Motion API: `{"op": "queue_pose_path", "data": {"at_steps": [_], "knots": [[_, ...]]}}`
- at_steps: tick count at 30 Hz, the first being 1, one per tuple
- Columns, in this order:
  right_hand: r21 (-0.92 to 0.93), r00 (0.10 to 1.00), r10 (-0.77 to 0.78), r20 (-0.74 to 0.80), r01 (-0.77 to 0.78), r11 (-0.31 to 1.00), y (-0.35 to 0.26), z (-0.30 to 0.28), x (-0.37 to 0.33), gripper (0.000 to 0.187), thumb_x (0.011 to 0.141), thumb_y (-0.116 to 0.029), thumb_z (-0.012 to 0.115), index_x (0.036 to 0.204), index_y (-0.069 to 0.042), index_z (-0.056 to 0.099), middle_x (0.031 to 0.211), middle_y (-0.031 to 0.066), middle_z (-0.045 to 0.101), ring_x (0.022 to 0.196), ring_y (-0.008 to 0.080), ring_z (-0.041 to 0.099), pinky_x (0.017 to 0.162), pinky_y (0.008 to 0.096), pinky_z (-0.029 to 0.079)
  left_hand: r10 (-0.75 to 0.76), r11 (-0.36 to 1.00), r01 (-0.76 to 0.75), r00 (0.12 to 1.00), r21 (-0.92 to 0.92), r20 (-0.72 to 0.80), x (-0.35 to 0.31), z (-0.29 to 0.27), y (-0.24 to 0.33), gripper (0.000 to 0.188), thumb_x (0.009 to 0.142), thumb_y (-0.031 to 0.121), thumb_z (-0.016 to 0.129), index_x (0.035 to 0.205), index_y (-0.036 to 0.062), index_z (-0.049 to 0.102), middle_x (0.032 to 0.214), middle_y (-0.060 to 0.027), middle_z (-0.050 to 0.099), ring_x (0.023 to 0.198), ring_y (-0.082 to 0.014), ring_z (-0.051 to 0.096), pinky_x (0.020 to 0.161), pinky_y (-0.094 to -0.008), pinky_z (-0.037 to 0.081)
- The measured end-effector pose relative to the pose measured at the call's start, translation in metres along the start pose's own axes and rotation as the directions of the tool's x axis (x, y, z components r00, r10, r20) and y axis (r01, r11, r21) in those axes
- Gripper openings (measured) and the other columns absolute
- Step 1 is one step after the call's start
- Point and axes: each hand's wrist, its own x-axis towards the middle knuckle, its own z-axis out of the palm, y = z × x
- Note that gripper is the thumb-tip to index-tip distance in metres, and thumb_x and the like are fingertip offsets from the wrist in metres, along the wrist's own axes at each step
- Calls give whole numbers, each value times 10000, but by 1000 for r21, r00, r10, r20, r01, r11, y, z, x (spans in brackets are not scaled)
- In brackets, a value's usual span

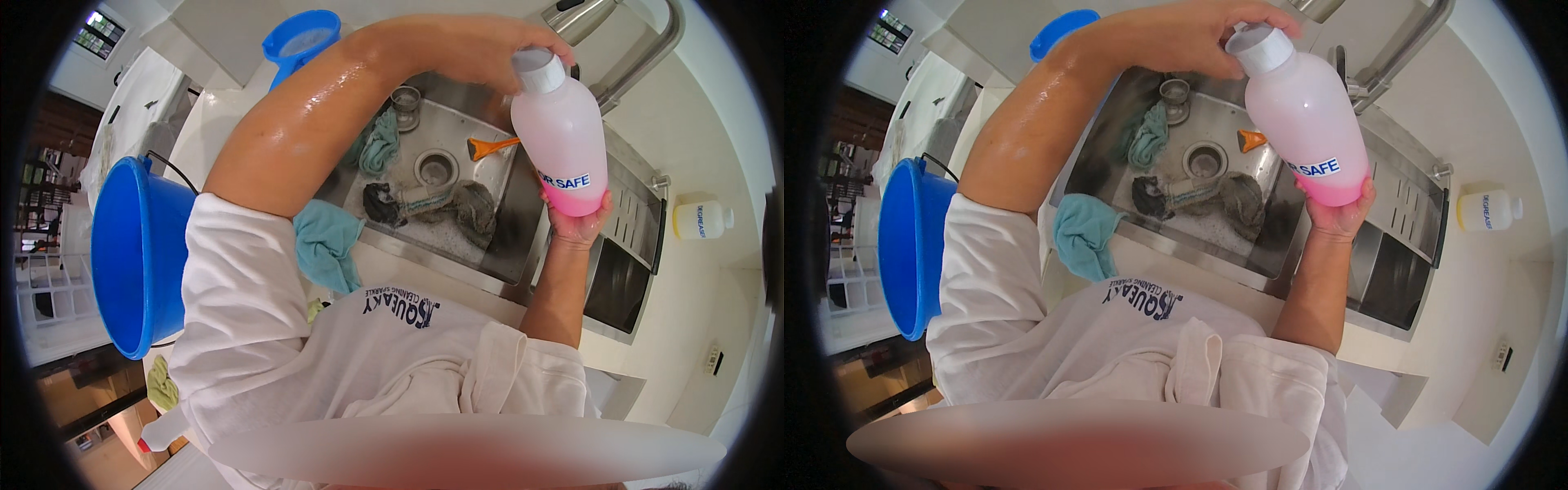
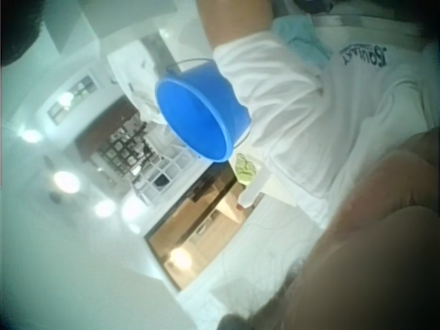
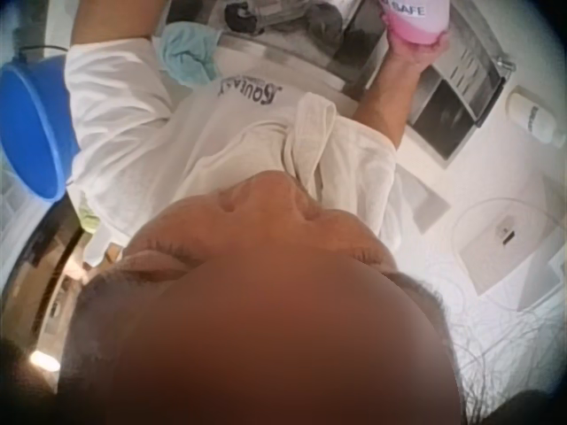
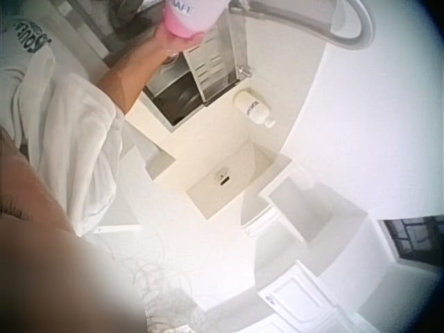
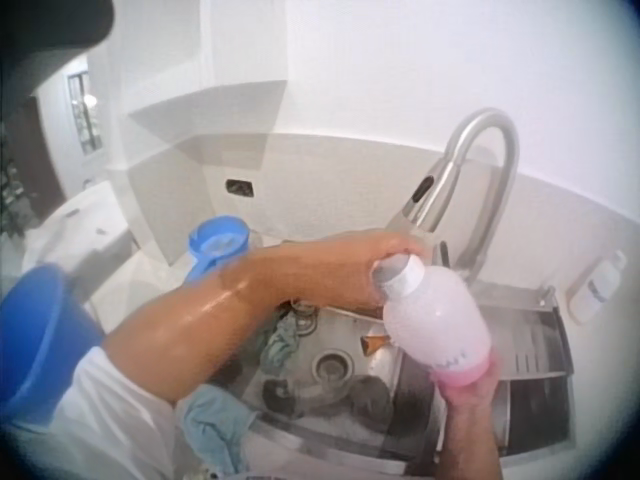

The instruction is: The person washes multiple cloths in a kitchen sink using running water and cleaning solutions. They scrub and rinse the cloths, then place them into a blue bucket. The person also handles a green cloth and a yellow cloth during the process.

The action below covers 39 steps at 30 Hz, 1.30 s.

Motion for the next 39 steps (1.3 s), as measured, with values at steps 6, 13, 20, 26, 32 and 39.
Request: {"op": "queue_pose_path", "data": {"at_steps": [6, 13, 20, 26, 32, 39], "knots": [[28, 1000, -2, -4, 2, 1000, 3, -4, -3, 686, 637, -471, 591, 1182, -96, 411, 1129, 165, 470, 923, 400, 495, 525, 436, 470, -692, 678, 731, 671, -82, 265, 13, -39, -3, 391, 688, 303, 604, 884, -29, 537, 794, -130, 572, 705, -202, 559, 590, -276, 455], [77, 999, -35, -31, 38, 996, -2, -11, -5, 639, 668, -468, 549, 1176, -103, 417, 1101, 154, 490, 884, 376, 516, 507, 428, 471, -755, 506, 603, 655, 616, -22, -33, -2, -100, 521, 620, 360, 651, 1012, 35, 540, 924, -158, 593, 889, -293, 566, 745, -382, 456], [61, 998, -34, -44, 36, 997, -9, -13, -15, 687, 638, -491, 605, 1193, -141, 399, 1170, 136, 433, 964, 366, 458, 554, 433, 452, -942, 273, 721, 335, 636, 25, -147, 105, -225, 454, 730, 151, 537, 1165, 76, 431, 1142, -161, 471, 1042, -310, 481, 841, -393, 416], [69, 997, -54, -62, 58, 996, -13, -12, -19, 681, 643, -494, 597, 1194, -146, 399, 1163, 133, 437, 960, 367, 457, 556, 434, 451, -928, 169, 791, 328, 589, -175, -183, 151, -252, 371, 783, 120, 470, 1149, 61, 440, 1184, -151, 413, 1067, -316, 449, 841, -421, 406], [61, 993, -58, -105, 65, 996, -10, -12, -16, 686, 662, -503, 559, 1194, -103, 396, 1119, 148, 475, 889, 354, 510, 523, 444, 456, -870, 491, 610, 312, 622, 381, -124, 188, -223, 349, 737, 306, 583, 943, 25, 595, 1006, -150, 558, 951, -286, 531, 791, -396, 432], [16, 997, -59, -58, 60, 998, -10, -14, -18, 663, 688, -482, 542, 1202, -93, 386, 1128, 150, 468, 897, 362, 512, 532, 458, 467, -787, 607, 619, 555, 499, 269, -151, 215, -240, 387, 728, 275, 596, 1031, 38, 552, 924, -149, 588, 864, -317, 564, 745, -383, 445]]}}
